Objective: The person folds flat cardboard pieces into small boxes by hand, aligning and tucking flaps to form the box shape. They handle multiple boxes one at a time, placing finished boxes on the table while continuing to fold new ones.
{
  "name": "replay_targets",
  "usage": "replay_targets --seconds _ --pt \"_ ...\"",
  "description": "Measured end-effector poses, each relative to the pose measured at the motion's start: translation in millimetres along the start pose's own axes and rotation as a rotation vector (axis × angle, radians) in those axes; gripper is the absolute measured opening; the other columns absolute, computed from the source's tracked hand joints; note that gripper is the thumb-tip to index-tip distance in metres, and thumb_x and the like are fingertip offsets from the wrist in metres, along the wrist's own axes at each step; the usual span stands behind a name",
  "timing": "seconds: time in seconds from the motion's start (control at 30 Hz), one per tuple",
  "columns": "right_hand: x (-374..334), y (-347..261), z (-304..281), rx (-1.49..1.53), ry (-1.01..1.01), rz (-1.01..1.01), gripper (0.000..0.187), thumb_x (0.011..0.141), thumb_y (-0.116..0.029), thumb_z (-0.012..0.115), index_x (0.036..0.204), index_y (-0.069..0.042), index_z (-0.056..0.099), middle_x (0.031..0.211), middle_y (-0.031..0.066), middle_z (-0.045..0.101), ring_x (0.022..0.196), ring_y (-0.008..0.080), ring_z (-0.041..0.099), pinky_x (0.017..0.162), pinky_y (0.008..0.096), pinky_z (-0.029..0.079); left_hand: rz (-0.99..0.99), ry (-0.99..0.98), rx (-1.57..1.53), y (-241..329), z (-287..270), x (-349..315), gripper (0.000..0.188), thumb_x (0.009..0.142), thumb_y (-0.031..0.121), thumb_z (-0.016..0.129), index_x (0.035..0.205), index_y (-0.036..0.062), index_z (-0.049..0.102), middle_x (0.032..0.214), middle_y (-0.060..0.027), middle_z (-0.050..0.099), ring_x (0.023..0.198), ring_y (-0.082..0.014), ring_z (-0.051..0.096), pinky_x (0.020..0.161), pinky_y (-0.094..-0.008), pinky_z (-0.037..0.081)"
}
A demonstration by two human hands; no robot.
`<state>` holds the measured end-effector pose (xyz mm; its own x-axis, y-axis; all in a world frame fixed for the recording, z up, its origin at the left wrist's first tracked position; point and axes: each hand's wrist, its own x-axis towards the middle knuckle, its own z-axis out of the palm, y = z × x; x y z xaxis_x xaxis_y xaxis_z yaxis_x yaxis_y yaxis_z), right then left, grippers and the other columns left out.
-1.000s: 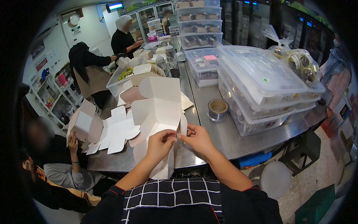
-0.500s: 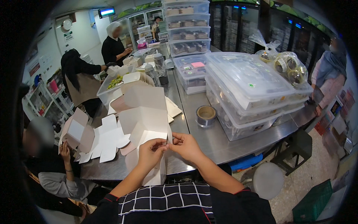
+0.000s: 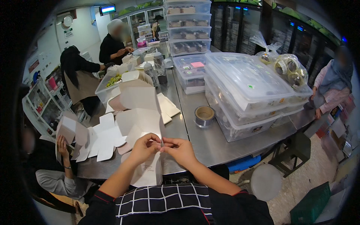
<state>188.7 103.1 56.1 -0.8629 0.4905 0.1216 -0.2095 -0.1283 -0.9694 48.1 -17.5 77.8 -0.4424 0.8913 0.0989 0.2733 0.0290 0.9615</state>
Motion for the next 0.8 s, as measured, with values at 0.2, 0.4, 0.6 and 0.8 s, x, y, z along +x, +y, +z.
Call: replay_targets --seconds 0.2,0.4,0.6,0.8 --pt "-1 1 3 -0.236 -0.051 -0.129 0.04 0.08 -0.005 0.075 0.119 -0.001 0.064 0.122 0.0123 0.06 0.113 0.0174 0.056 0.088 0.0282 0.051 -0.135 -0.044 0.002 13 -10 0 0.028 0.082 -0.006 0.063 0.107 0.0022 0.054 0.084 -0.0039 0.064 0.077 -0.0105 0.062 0.065 -0.0247 0.051" --pt "6 -1 0 -0.125 -0.142 -0.204 0.032 0.076 -0.007 0.078 0.103 -0.009 0.061 0.153 0.0114 0.022 0.138 0.0259 0.03 0.095 0.0353 0.048 -0.107 -0.132 0.107 30 -19 5 0.03 0.082 -0.003 0.063 0.112 -0.0028 0.06 0.093 -0.0077 0.066 0.084 -0.0126 0.063 0.069 -0.0263 0.054" --pt "14 -5 -8 -0.299 -0.194 -0.304 0.039 0.071 -0.026 0.084 0.091 -0.011 0.054 0.151 0.0149 0.026 0.131 0.0327 0.039 0.089 0.0404 0.05 -0.058 -0.111 0.222 39 -17 -2 0.016 0.087 0.003 0.062 0.101 -0.0032 0.065 0.088 -0.0038 0.067 0.078 -0.0105 0.059 0.072 -0.0264 0.049" --pt "29 14 -23 -0.168 -0.135 -0.267 0.048 0.071 -0.022 0.083 0.099 -0.013 0.046 0.143 0.0088 0.036 0.129 0.0226 0.038 0.09 0.0364 0.047 0.036 -0.226 0.196 58 -7 -20 0.032 0.086 0.003 0.063 0.118 -0.0004 0.062 0.118 -0.0115 0.063 0.111 -0.021 0.056 0.096 -0.0327 0.043"
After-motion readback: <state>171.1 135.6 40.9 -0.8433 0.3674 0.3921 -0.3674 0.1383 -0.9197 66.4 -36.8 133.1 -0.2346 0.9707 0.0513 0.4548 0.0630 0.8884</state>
